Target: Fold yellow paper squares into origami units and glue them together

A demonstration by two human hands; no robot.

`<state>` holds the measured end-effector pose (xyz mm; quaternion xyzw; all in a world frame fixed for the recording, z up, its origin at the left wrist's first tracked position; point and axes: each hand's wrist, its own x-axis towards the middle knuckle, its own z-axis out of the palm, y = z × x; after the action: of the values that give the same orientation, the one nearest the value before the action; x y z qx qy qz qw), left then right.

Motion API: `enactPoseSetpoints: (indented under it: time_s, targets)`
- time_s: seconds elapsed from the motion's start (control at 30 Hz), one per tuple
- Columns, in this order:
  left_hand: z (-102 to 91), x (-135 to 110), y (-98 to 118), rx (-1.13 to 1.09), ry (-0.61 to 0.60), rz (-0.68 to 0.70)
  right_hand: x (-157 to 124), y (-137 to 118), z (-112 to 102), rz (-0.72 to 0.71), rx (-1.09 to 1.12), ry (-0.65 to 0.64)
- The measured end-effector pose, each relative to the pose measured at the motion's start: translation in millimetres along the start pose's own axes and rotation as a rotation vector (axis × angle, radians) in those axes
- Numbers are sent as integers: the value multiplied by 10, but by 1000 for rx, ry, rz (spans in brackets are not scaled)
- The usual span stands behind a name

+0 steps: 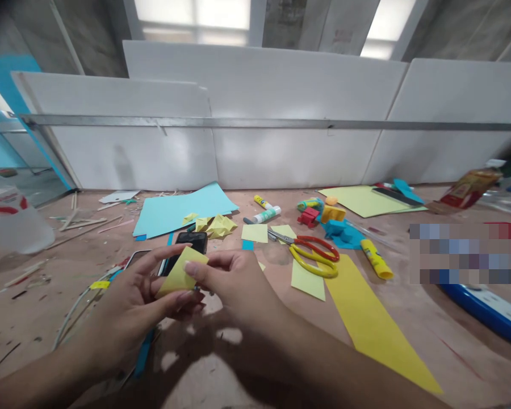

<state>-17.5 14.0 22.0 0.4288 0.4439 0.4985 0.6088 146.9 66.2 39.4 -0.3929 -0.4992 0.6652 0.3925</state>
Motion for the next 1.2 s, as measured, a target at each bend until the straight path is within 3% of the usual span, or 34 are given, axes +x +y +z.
enactPoseSetpoints:
  time_s: [0.1, 0.27, 0.87, 1.0, 1.13, 1.2]
  targets:
    - [-9, 6, -12, 24, 14, 14, -17, 29, 1, 64, 28, -61]
    - [7, 14, -20, 40, 25, -15, -50, 45, 29, 84, 27, 8]
    - [51, 17, 41, 24, -40, -66, -83, 8, 57, 91, -27, 65]
    - [38, 10, 1, -3, -27, -55, -63, 26, 37, 63, -39, 34]
    - [30, -2, -59, -121, -11, -15, -57, 52, 41, 92, -26, -75]
    - [40, -5, -65, -148, -6, -37, -50, 39, 29, 90, -65, -61]
